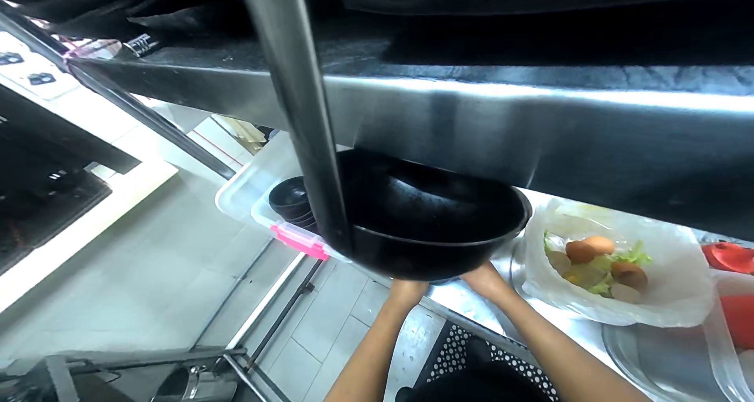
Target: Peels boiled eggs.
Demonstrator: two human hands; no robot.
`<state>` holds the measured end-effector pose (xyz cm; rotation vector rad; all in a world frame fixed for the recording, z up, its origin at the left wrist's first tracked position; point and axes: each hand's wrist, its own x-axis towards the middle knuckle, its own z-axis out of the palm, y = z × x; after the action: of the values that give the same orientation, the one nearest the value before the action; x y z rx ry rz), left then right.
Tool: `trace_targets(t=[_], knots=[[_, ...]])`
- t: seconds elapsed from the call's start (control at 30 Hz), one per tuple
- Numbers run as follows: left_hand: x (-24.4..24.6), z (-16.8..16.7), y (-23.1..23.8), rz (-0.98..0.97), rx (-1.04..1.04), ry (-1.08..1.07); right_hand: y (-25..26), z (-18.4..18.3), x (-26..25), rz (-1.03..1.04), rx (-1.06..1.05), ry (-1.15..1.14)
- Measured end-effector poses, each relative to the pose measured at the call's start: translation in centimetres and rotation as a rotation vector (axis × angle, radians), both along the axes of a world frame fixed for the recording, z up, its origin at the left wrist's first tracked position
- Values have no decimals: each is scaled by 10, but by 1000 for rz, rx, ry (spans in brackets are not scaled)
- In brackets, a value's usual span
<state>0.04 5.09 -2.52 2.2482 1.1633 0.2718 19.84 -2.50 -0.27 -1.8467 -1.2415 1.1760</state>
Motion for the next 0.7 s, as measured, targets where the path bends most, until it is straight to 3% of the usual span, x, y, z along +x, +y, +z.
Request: trace_targets(t=[0.43,0.57,0.7], knots=[[9,14,-4,-93,66,171,-3,3,1,23,9,-24],[29,76,-17,-74,-101,307,-6,11,2,28,-9,-31],[14,29,-4,-123,47,291,-7,7,4,5,-10,-23]])
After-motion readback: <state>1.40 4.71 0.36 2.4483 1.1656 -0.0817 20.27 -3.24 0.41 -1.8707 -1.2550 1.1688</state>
